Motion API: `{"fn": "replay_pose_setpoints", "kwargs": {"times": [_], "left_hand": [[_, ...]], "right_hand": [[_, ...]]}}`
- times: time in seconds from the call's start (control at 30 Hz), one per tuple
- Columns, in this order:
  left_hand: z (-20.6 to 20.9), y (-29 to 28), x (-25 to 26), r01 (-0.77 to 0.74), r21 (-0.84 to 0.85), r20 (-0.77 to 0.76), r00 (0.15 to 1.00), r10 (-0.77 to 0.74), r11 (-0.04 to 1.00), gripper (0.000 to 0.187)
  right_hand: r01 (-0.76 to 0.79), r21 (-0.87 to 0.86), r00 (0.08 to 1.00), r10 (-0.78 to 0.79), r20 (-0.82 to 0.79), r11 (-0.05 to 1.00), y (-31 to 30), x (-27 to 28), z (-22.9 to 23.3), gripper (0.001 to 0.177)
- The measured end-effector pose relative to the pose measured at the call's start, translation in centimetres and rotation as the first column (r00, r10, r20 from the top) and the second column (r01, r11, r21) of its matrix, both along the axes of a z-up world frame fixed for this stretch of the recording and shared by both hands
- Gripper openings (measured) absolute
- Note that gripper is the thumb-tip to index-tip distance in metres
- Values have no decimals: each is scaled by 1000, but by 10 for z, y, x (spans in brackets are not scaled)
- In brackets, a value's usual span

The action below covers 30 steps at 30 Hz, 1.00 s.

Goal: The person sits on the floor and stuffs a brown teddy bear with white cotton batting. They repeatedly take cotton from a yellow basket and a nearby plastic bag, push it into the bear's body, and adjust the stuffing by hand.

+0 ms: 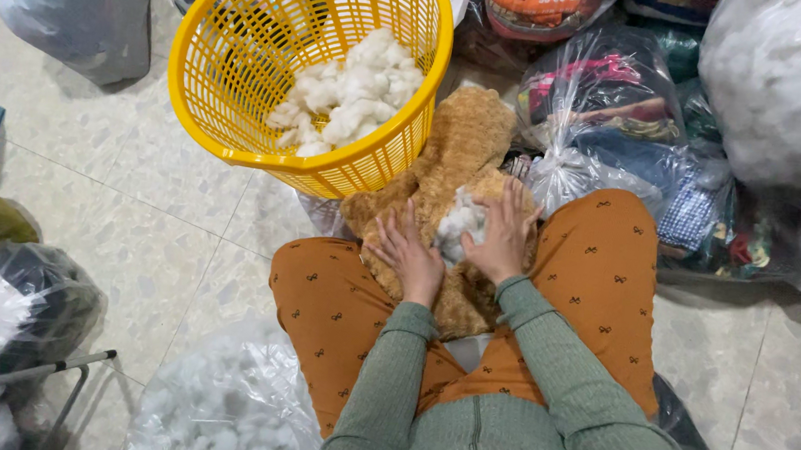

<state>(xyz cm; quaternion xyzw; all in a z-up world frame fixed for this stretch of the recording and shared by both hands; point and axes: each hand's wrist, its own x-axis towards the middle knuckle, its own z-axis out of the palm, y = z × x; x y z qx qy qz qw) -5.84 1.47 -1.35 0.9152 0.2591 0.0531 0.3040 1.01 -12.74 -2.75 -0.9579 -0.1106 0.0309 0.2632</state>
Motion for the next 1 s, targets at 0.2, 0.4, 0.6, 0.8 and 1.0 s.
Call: {"fn": "replay_pose_setpoints", "kwargs": {"times": [0.2, 0.4, 0.6, 0.8, 1.0], "left_hand": [[-6, -4, -2, 49, 57, -36, 998, -47, 997, 100], [-5, -2, -2, 128, 188, -28, 992, -125, 974, 98], [-3, -1, -3, 143, 177, -24, 990, -141, 974, 98], [-8, -3, -3, 77, 111, 25, 996, -80, 991, 96], [-13, -7, -2, 83, 160, 74, 993, -96, 984, 94]], "right_hand": [[99, -89, 990, -107, -95, 991, 10, 44, 0, 114], [114, -677, 988, -13, 152, 727, 4, 80, -72, 53], [147, -447, 980, -69, 185, 882, -17, 82, -103, 42], [-38, 19, 993, 40, -116, 999, -13, 70, -42, 77], [-96, -269, 984, 132, 117, 958, 11, 51, -48, 105]]}}
